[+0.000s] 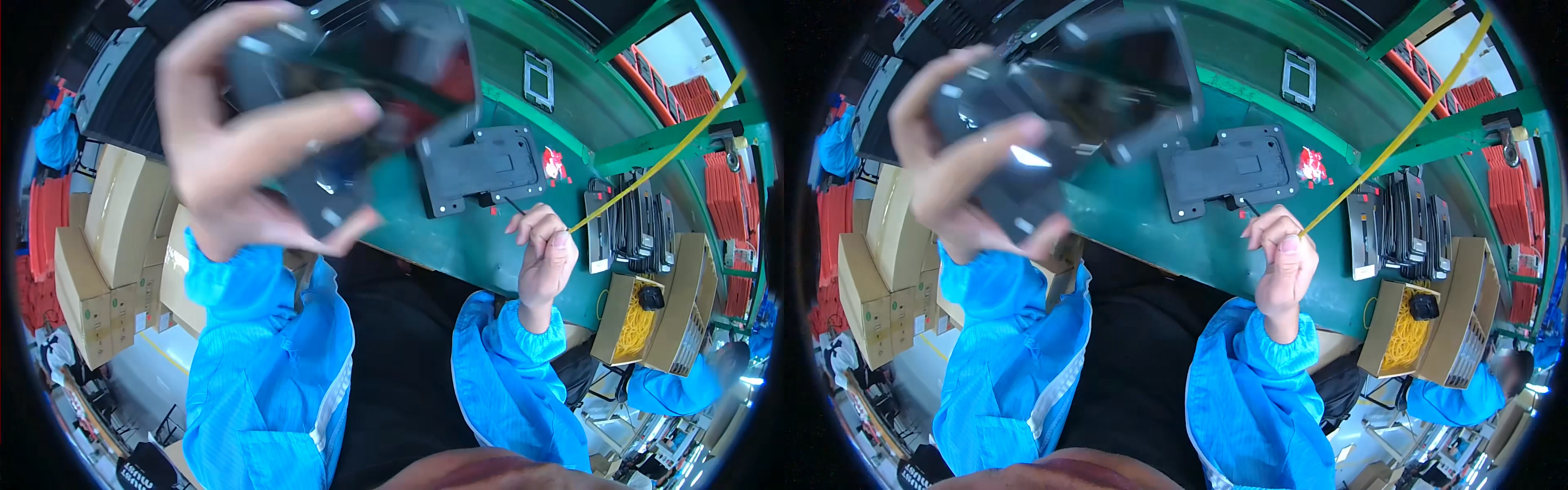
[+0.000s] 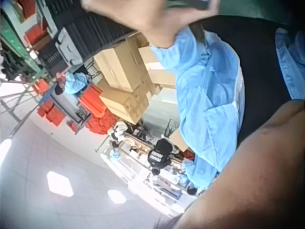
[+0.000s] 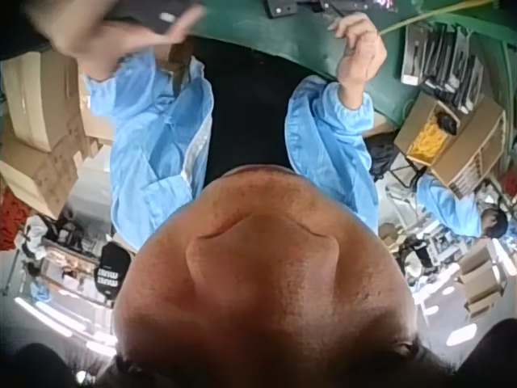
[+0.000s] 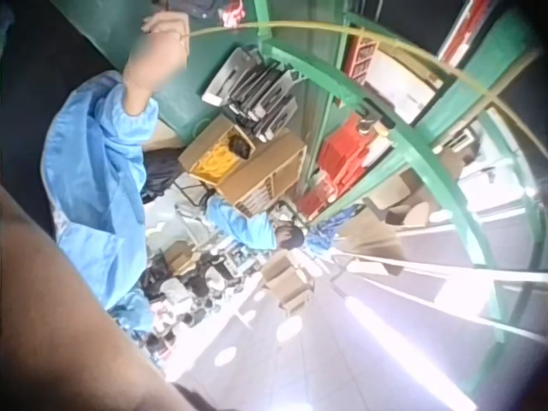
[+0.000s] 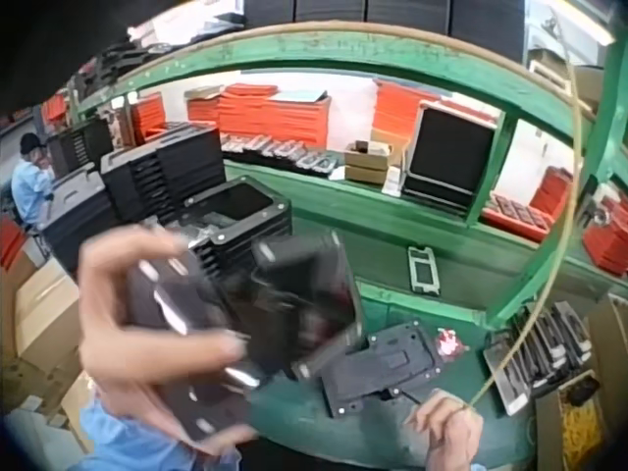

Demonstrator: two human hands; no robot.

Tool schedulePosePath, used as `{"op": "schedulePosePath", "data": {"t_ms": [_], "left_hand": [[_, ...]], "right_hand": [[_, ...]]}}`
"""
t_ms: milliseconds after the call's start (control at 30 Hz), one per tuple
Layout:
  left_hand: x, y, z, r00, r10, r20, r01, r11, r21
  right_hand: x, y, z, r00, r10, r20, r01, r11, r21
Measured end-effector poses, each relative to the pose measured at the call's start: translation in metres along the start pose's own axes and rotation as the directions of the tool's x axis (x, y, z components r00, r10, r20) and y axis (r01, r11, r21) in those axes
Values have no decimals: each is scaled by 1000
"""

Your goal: Assemble electronic components into plastic housings on a factory production line.

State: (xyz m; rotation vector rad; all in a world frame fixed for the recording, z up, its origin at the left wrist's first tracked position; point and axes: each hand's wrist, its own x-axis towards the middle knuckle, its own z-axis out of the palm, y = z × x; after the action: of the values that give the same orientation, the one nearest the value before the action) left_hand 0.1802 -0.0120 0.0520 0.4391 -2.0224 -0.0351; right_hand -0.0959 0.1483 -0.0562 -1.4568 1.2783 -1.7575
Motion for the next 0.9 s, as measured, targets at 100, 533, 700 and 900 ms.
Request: {"op": "schedulePosePath", "data": {"t_ms": [100,533,700,900], "left_hand": [[13,-30,-13,983,70,-168,-39,982,186],[-14,-30,24,897,-110,-429,111,994,-23],[-57,0,76,979,-79,188,119,971,-209],[-106,2,140,766,-383,517,567,782,-260]], "right_hand": [[0,-2,2,1000,-8,-16,9,1000,13],[12,-11,-7,999,-38,-2,37,998,-60],[49,-27,-13,992,100,-78,-118,953,-278],[105,20,-39,944,322,70,-234,806,-544]]}}
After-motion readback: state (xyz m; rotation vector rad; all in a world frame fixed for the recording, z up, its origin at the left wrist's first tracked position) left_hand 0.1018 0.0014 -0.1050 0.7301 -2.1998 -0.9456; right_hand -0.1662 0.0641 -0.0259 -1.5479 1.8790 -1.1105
